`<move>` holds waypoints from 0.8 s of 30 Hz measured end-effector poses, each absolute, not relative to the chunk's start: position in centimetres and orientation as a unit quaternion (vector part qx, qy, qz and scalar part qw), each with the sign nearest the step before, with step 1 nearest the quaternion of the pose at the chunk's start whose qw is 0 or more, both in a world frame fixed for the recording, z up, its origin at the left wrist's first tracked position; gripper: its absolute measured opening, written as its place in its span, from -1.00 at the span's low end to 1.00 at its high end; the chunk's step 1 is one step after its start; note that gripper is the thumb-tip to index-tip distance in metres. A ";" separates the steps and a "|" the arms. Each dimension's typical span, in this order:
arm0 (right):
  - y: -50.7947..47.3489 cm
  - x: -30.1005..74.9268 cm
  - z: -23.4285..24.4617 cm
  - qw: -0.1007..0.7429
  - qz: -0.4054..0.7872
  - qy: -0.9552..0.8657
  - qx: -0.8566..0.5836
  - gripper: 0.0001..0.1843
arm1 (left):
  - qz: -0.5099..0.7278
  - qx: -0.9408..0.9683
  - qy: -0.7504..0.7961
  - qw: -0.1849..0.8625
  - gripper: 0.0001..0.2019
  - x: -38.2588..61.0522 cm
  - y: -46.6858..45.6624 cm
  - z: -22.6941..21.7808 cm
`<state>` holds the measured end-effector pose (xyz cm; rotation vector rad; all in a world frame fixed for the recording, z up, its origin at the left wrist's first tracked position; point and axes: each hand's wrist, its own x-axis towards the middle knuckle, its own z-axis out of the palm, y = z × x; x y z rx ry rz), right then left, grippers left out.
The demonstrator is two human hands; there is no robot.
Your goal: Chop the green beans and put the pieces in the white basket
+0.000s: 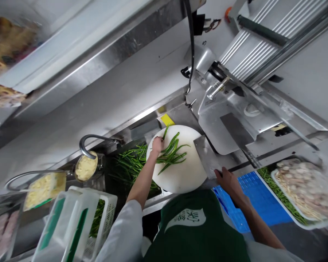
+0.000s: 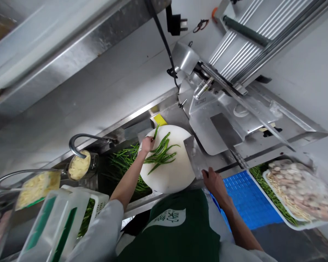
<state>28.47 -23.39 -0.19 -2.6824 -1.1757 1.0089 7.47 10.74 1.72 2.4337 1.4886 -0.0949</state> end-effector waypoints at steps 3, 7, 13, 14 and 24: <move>-23.2 28.3 -0.1 0.022 0.328 -0.378 -0.865 -0.63 | -0.031 0.846 0.513 0.141 -0.86 6.8 10.2 1.4; -23.1 28.3 0.1 0.021 0.336 -0.378 -0.863 -0.62 | 0.002 0.868 0.476 0.140 -0.79 5.2 5.6 1.0; -22.8 28.7 0.1 0.010 0.344 -0.377 -0.860 -0.60 | 0.018 0.845 0.470 0.254 -0.90 2.4 0.7 0.5; -22.8 28.7 0.0 0.009 0.343 -0.380 -0.859 -0.60 | 0.061 0.827 0.481 0.284 -0.88 2.1 0.7 0.8; -22.4 28.8 -0.5 0.018 0.329 -0.385 -0.862 -0.63 | 0.372 0.716 0.466 0.364 -0.71 2.4 10.9 7.5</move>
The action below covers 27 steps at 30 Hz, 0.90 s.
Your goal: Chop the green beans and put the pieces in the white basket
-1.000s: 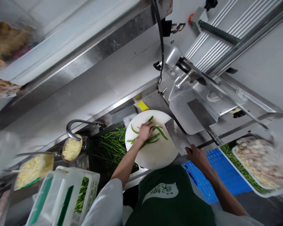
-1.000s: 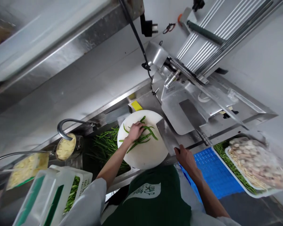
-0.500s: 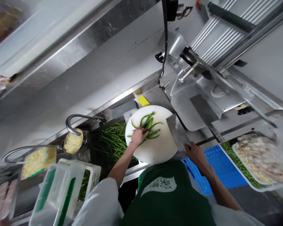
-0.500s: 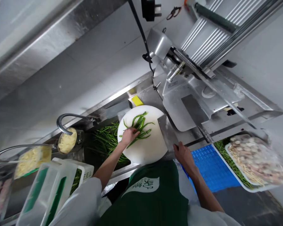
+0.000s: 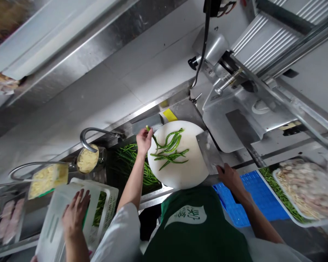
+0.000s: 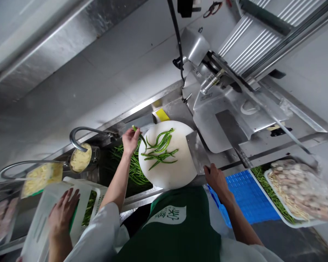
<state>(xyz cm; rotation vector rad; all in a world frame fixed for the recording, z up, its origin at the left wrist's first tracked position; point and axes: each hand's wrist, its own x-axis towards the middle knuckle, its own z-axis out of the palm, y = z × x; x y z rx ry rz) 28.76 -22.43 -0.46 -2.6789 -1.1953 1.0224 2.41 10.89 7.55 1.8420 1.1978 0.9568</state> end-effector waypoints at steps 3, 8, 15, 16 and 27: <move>-22.4 28.8 -0.4 0.024 0.331 -0.389 -0.859 -0.64 | 0.237 0.804 0.459 0.294 -0.74 5.8 15.0 6.4; -22.5 28.5 -0.1 0.028 0.334 -0.383 -0.861 -0.64 | 0.077 0.831 0.490 0.251 -0.64 11.4 14.7 1.4; -22.3 28.5 -0.3 0.014 0.336 -0.377 -0.863 -0.62 | 0.015 0.903 0.384 0.194 -0.52 10.2 5.2 -2.0; -22.3 28.6 -0.4 0.013 0.340 -0.375 -0.863 -0.62 | 0.033 0.906 0.375 0.197 -0.54 9.4 4.4 -1.8; -21.3 29.1 -0.4 0.013 0.332 -0.380 -0.863 -0.62 | -0.007 0.878 0.426 0.218 -0.82 2.0 -1.6 -0.5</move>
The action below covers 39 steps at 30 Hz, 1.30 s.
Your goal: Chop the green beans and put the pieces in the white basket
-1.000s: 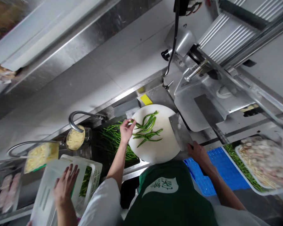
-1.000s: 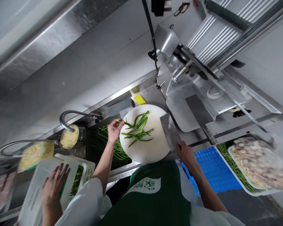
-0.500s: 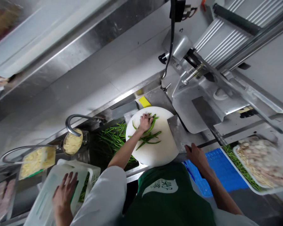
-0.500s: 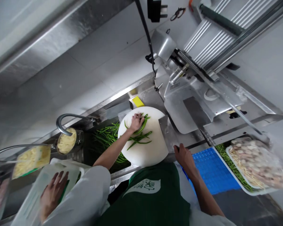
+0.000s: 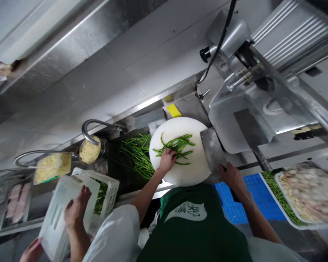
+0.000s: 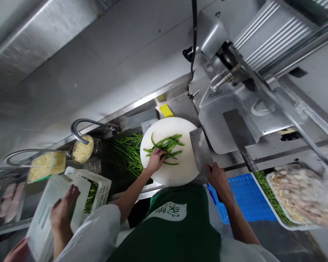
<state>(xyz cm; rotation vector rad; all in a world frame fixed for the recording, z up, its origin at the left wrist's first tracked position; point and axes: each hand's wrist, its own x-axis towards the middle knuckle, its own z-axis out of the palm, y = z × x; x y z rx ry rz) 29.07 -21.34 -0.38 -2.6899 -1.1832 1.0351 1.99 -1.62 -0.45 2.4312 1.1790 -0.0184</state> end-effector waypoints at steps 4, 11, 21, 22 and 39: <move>-21.2 28.9 -0.2 0.012 0.326 -0.386 -0.863 -0.62 | 0.008 0.874 0.415 0.252 -0.84 2.9 -1.7 0.4; -21.4 28.8 -0.4 0.021 0.322 -0.390 -0.862 -0.61 | 0.242 0.748 0.462 0.411 -0.86 2.9 1.1 3.3; -21.4 28.8 -0.6 0.027 0.322 -0.381 -0.866 -0.62 | 0.394 0.453 0.532 0.597 -0.43 1.2 -0.4 0.3; -21.4 28.9 -0.6 0.027 0.324 -0.381 -0.866 -0.62 | 0.367 0.443 0.538 0.616 -0.40 1.0 -1.1 -0.1; -20.9 29.0 0.5 -0.005 0.323 -0.390 -0.862 -0.61 | -0.092 0.906 0.401 0.097 0.30 5.7 -0.5 0.1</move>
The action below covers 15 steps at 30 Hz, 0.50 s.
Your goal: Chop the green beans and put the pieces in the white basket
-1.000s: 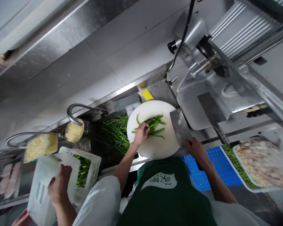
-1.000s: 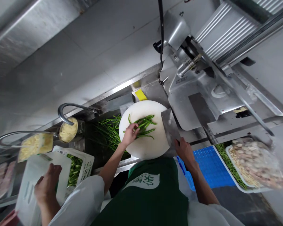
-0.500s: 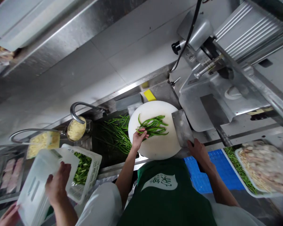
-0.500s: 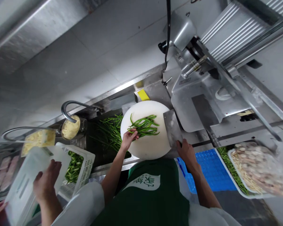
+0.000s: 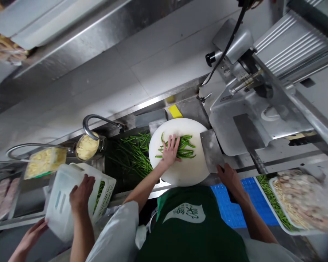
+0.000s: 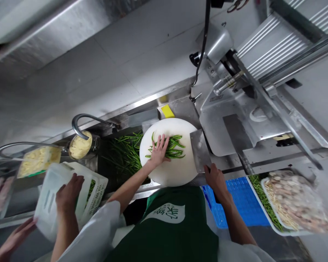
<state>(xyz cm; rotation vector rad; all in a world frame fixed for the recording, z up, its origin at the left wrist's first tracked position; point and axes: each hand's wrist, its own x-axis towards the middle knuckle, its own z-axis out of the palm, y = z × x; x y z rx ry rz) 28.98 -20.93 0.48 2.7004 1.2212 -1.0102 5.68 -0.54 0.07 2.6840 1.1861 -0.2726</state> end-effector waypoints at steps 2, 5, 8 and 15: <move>-20.9 29.0 0.8 0.004 -0.318 0.400 0.860 -0.62 | -0.156 0.902 0.377 0.138 0.31 7.3 2.2 -0.1; -20.9 29.2 0.9 0.002 -0.316 0.405 0.858 -0.63 | -0.189 0.921 0.285 0.186 0.10 8.4 5.2 0.0; -20.9 29.3 0.7 0.005 -0.315 0.401 0.860 -0.63 | -0.211 0.948 0.104 0.215 -0.24 8.5 6.2 0.2; -21.2 28.8 0.8 -0.005 -0.300 0.412 0.860 -0.64 | -0.140 0.945 -0.028 0.295 -0.33 6.4 5.6 1.3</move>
